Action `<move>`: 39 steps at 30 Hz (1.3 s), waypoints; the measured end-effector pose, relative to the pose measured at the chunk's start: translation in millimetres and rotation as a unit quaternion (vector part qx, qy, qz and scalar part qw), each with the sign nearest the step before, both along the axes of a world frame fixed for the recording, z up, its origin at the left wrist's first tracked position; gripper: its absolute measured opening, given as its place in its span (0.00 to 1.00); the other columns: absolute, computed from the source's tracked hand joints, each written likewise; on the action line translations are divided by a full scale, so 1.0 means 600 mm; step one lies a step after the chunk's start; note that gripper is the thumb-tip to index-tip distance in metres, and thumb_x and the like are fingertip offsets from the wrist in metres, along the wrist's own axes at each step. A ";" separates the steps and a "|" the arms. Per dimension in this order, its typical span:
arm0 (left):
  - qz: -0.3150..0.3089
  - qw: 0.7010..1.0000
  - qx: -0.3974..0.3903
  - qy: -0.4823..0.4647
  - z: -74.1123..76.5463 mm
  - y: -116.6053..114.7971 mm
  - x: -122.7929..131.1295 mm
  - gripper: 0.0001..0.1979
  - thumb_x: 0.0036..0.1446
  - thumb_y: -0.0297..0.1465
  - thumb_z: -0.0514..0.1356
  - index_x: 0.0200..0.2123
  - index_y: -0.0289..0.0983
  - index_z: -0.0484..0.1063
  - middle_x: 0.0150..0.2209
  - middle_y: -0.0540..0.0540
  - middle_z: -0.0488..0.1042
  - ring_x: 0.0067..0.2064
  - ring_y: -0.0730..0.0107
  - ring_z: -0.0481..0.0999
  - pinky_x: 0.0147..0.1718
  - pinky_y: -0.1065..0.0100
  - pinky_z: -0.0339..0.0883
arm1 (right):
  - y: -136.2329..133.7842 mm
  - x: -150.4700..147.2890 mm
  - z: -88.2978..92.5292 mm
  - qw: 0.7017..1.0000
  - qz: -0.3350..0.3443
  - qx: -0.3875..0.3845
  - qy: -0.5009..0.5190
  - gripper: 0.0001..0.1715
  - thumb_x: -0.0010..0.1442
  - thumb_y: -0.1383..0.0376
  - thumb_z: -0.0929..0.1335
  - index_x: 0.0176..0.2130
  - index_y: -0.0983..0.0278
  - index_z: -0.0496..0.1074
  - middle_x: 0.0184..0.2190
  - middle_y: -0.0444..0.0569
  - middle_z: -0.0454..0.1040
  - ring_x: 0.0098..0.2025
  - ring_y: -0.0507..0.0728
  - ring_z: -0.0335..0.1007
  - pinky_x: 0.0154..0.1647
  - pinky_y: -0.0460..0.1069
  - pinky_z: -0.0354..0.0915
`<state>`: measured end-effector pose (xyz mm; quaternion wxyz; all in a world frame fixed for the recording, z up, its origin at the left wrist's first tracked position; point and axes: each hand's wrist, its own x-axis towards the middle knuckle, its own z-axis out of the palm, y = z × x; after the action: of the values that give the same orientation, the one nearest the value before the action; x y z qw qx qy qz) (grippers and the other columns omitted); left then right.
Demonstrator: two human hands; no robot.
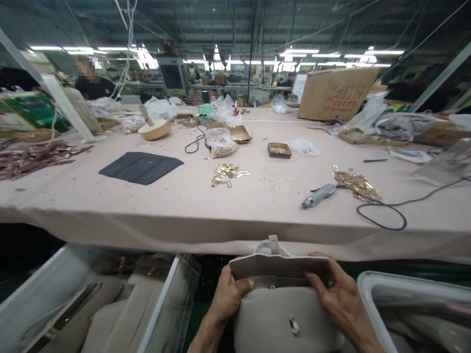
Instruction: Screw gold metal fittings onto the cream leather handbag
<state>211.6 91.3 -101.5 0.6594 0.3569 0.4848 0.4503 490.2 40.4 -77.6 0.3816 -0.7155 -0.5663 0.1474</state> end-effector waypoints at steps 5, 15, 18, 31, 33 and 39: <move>-0.008 0.996 0.083 0.005 -0.007 -0.003 0.009 0.22 0.54 0.31 0.67 0.53 0.33 0.74 0.50 0.38 0.80 0.53 0.51 0.77 0.53 0.59 0.68 | 0.030 -0.010 -0.003 1.000 0.020 0.006 -0.022 0.23 0.62 0.49 0.69 0.48 0.61 0.72 0.37 0.48 0.79 0.34 0.57 0.78 0.38 0.48 0.74; 0.013 0.949 0.214 0.230 0.029 0.041 0.008 0.18 0.67 0.38 0.58 0.56 0.39 0.74 0.57 0.38 0.76 0.59 0.53 0.73 0.59 0.56 0.65 | 0.045 0.018 -0.039 0.997 0.073 0.025 0.010 0.18 0.64 0.54 0.69 0.49 0.60 0.73 0.41 0.49 0.79 0.39 0.58 0.77 0.41 0.47 0.73; 0.035 0.883 0.322 0.339 0.075 0.065 0.015 0.15 0.66 0.33 0.59 0.54 0.40 0.76 0.60 0.40 0.73 0.62 0.55 0.69 0.63 0.54 0.60 | 0.051 0.021 -0.050 0.994 0.104 0.029 0.021 0.15 0.66 0.57 0.68 0.49 0.60 0.73 0.43 0.50 0.79 0.42 0.58 0.77 0.43 0.48 0.73; -0.053 0.959 0.133 0.243 0.075 0.134 0.117 0.24 0.68 0.45 0.54 0.29 0.35 0.79 0.20 0.51 0.66 0.24 0.71 0.65 0.25 0.69 0.55 | 0.069 0.035 -0.084 0.984 0.165 0.058 0.024 0.11 0.67 0.65 0.67 0.50 0.58 0.72 0.45 0.48 0.78 0.48 0.57 0.77 0.49 0.48 0.72; -0.031 0.950 0.156 0.269 0.080 0.127 0.120 0.24 0.67 0.43 0.55 0.24 0.35 0.76 0.22 0.51 0.65 0.26 0.72 0.64 0.27 0.69 0.55 | 0.068 0.041 -0.088 0.985 0.162 0.063 0.022 0.11 0.67 0.65 0.67 0.50 0.58 0.72 0.45 0.48 0.78 0.47 0.56 0.77 0.49 0.47 0.72; -0.063 0.965 0.094 0.235 0.078 0.129 0.135 0.29 0.66 0.47 0.55 0.17 0.36 0.66 0.16 0.53 0.61 0.20 0.76 0.60 0.22 0.71 0.52 | 0.080 0.061 -0.097 0.984 0.159 0.062 0.054 0.11 0.67 0.65 0.67 0.49 0.59 0.73 0.45 0.49 0.77 0.47 0.58 0.76 0.49 0.48 0.71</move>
<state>292.5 168.5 -54.8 0.5174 0.5428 0.5585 0.3545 526.8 88.6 -135.9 0.4266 -0.5828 -0.6593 0.2090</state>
